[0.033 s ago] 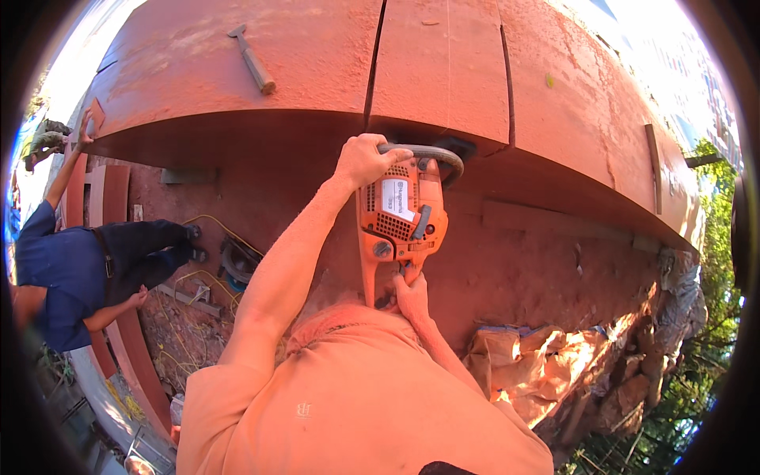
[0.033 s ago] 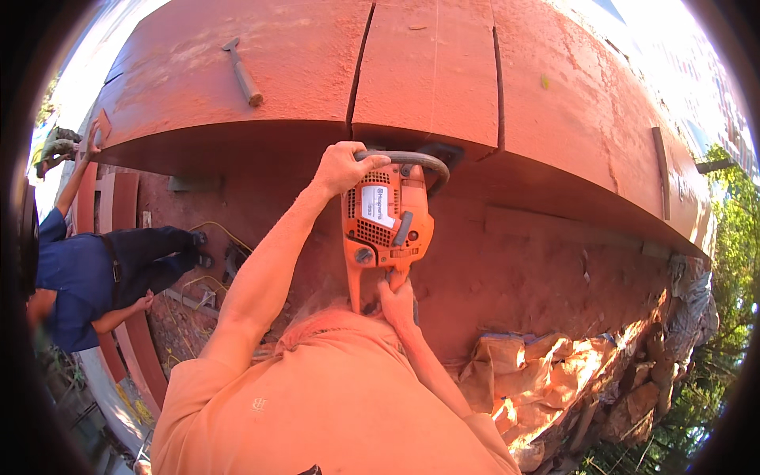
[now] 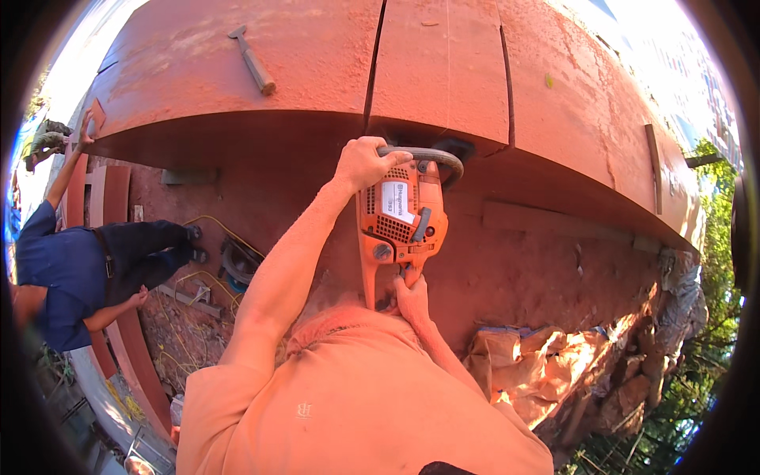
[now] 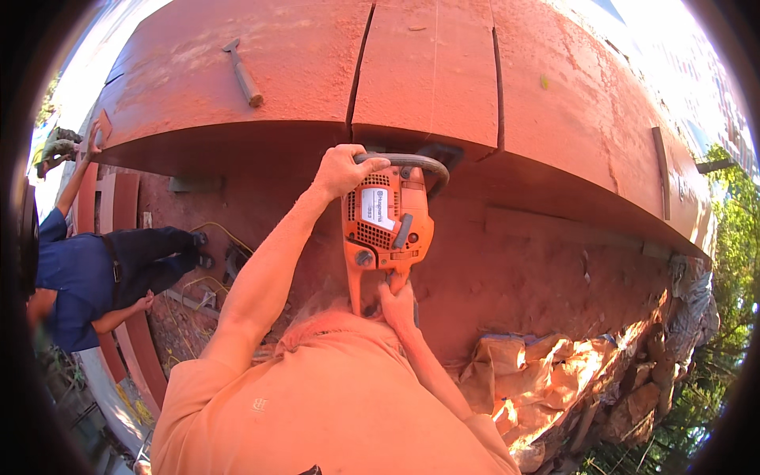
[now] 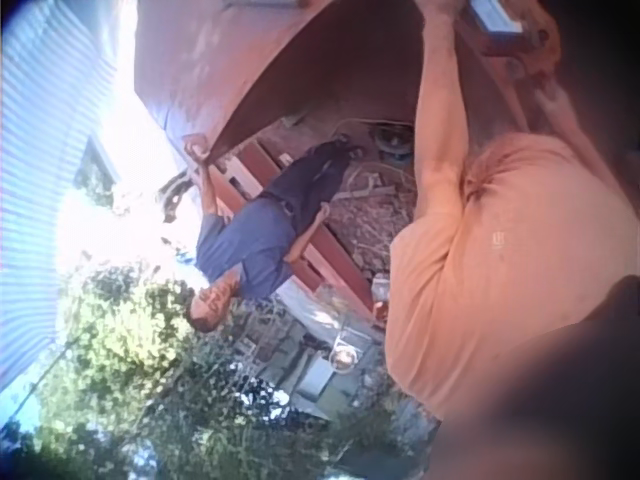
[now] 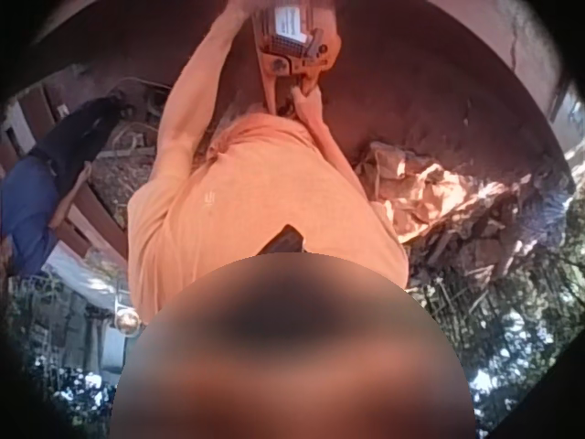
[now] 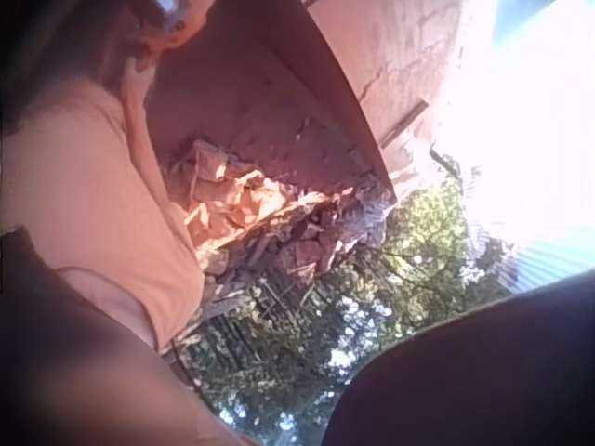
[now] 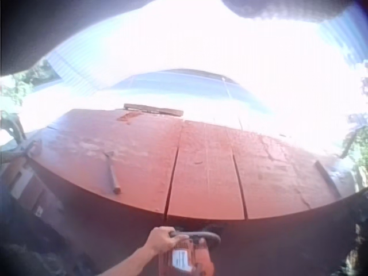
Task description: The person uses a chainsaw to cut a large red-painted wooden panel into sections. They guide the saw along marked lines, complete one cut, then reposition to make a second cut on the same panel.
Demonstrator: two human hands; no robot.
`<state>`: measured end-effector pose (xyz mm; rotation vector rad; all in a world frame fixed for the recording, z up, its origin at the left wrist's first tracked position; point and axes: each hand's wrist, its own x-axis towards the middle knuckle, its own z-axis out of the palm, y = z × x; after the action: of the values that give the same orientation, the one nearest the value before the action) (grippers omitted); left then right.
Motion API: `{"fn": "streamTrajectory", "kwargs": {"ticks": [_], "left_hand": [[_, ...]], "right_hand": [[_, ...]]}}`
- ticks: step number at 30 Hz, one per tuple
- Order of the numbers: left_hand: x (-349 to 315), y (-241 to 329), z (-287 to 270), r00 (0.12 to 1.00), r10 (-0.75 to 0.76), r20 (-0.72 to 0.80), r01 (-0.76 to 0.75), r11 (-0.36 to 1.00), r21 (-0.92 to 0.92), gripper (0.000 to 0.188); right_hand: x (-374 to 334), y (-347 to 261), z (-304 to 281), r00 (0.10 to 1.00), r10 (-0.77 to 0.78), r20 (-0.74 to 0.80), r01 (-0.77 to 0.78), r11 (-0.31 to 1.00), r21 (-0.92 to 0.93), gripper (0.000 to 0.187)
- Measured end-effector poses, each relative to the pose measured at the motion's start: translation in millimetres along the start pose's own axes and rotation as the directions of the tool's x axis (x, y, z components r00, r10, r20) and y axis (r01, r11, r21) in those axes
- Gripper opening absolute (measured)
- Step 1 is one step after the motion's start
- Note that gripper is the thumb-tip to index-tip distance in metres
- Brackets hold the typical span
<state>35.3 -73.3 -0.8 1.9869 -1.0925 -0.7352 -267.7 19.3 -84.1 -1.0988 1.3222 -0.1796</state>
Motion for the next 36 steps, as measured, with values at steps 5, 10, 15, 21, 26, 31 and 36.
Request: {"fn": "streamTrajectory", "kwargs": {"ticks": [5,10,15,21,26,31,36], "left_hand": [[-14.5,3.9,2.8,0.999,-0.04,0.029,0.042,0.998,-0.044,0.051],[-22.2,8.4,1.9,1.0,0.003,-0.013,-0.003,0.999,-0.032,0.048],[-11.1,9.1,-4.4,0.999,-0.044,0.016,0.045,0.995,-0.085,0.047],[-5.6,11.9,-9.0,0.999,-0.027,0.032,0.029,0.998,-0.059,0.045],[-2.6,8.1,-10.7,0.998,-0.039,0.058,0.045,0.994,-0.096,0.046],[8.0,1.9,-8.5,0.999,0.001,0.048,0.004,0.996,-0.09,0.048],[18.0,-1.4,-6.1,0.998,0.026,0.052,-0.023,0.998,-0.055,0.051]], "right_hand": [[-9.5,9.8,-4.2,0.997,-0.065,-0.041,0.059,0.992,-0.115,0.045],[-18.3,7.2,-4.7,0.993,-0.103,-0.048,0.098,0.99,-0.104,0.044],[-15.6,-2.4,0.6,1.0,0.027,0.006,-0.027,1.0,-0.002,0.04],[-16.9,-8.5,9.7,0.997,0.066,-0.028,-0.065,0.997,0.05,0.037],[-16.2,-4.6,12.0,0.999,0.023,-0.038,-0.022,1.0,0.014,0.042],[-12.2,-8.1,17.2,0.994,0.033,-0.105,-0.031,0.999,0.024,0.046],[-8.9,-21.2,30.4,0.986,-0.02,-0.164,0.026,0.999,0.037,0.05]]}}
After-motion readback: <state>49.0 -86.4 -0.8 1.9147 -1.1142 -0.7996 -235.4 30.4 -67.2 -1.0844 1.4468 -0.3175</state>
